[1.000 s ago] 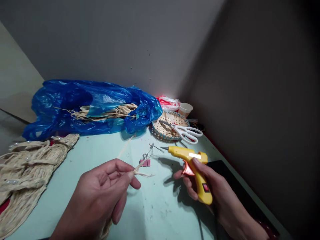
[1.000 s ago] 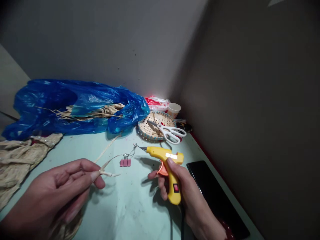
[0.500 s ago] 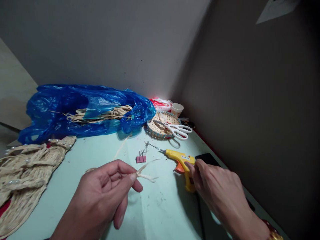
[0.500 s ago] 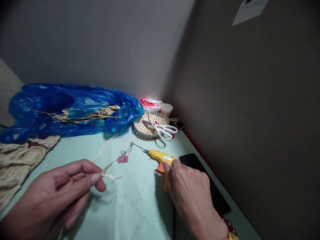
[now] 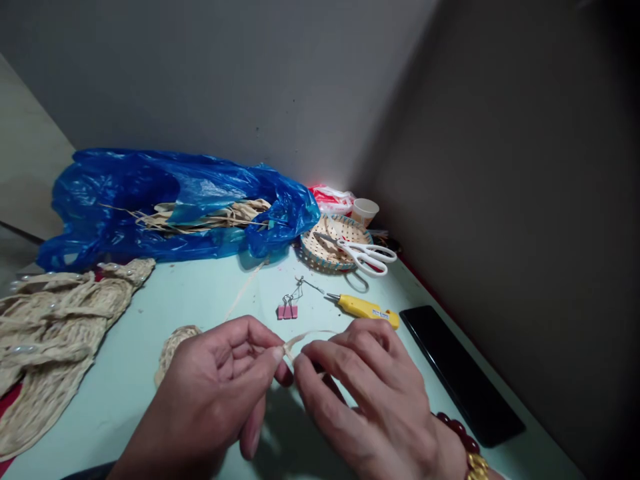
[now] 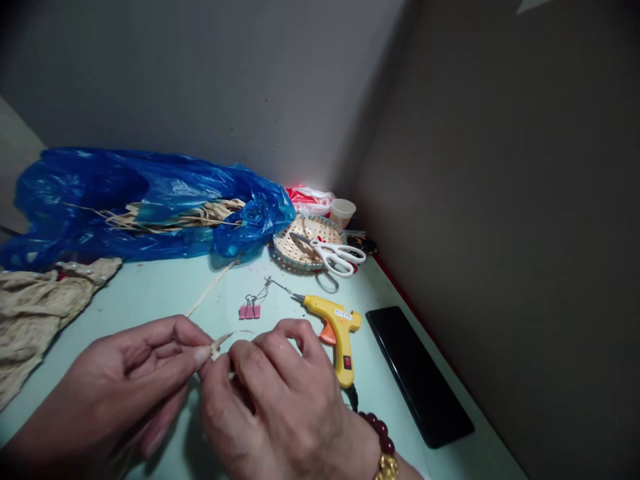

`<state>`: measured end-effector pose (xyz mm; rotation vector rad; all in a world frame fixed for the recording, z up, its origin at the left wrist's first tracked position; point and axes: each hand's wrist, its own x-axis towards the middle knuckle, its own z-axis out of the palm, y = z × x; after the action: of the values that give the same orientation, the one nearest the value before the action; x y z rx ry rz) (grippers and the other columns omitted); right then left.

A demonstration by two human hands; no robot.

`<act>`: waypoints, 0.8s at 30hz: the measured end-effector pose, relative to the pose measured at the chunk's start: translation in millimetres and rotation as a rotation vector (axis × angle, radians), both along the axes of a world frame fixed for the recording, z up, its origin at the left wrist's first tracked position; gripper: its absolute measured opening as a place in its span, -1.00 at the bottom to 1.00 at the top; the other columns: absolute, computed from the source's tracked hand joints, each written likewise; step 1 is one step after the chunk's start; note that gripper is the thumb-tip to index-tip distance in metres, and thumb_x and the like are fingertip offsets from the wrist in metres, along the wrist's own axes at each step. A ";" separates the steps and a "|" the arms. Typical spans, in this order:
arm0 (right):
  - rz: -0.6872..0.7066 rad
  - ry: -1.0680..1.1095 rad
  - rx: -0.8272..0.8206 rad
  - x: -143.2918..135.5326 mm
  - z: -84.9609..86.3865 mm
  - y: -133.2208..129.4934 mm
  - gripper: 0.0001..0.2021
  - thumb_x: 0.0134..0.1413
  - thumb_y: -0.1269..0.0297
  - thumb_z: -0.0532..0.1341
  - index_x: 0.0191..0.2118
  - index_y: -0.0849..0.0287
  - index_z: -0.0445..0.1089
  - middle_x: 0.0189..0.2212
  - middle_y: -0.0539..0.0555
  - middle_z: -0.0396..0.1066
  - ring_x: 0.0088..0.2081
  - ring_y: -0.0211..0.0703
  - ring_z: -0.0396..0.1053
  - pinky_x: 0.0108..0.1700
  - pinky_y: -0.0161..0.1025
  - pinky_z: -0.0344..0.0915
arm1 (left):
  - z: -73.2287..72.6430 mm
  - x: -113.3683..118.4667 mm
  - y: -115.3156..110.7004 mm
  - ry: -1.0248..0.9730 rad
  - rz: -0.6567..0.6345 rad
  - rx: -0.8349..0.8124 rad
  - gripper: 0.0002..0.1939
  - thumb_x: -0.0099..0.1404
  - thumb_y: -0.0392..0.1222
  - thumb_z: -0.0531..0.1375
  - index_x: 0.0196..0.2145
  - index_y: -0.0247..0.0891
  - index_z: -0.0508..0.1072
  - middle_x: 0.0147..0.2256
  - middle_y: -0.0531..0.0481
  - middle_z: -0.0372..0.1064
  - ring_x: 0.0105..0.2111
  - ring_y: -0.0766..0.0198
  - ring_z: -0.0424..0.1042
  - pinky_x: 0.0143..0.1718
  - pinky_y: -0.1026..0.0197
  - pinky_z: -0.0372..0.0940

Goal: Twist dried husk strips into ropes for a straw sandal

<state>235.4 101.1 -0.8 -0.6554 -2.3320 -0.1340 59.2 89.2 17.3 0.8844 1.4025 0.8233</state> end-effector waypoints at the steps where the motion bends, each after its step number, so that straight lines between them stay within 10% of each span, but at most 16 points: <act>1: -0.003 0.005 0.003 -0.3 0.0 -0.4 -0.72 0.29 0.48 0.02 -0.09 0.35 0.47 -0.28 0.16 0.53 -0.33 -0.14 0.37 -0.22 -0.09 0.20 | -0.3 0.9 0.1 0.014 -0.001 0.007 -0.77 0.07 -0.01 0.24 -0.54 -0.22 0.39 -0.86 0.23 0.13 -0.77 0.49 0.06 -0.64 0.39 -0.01; 15: -0.067 0.255 -0.136 -6.4 -2.9 6.6 -0.85 0.20 0.48 0.20 -0.28 0.16 0.52 -0.17 0.09 0.50 -0.16 -0.11 0.32 -0.08 -0.06 0.16 | -16.5 -1.4 -9.5 0.845 -0.248 0.656 -0.77 0.24 -0.19 -0.04 -0.48 -0.12 0.35 -0.63 0.20 0.34 -0.63 0.34 0.35 -0.53 0.28 0.18; 24: -0.133 0.410 -0.874 -2.7 5.1 9.6 -0.89 0.15 0.32 0.29 -0.40 0.18 0.45 -0.46 -0.07 0.41 -0.34 -0.28 0.31 -0.22 -0.27 0.16 | -26.2 -4.2 -11.7 0.881 -0.286 0.814 -0.77 0.34 -0.18 -0.02 -0.41 -0.06 0.38 -0.60 0.27 0.38 -0.64 0.41 0.40 -0.55 0.33 0.19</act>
<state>232.7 110.7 4.3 -1.1206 -1.8722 0.9195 55.0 77.5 -8.9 2.2192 1.6026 0.8155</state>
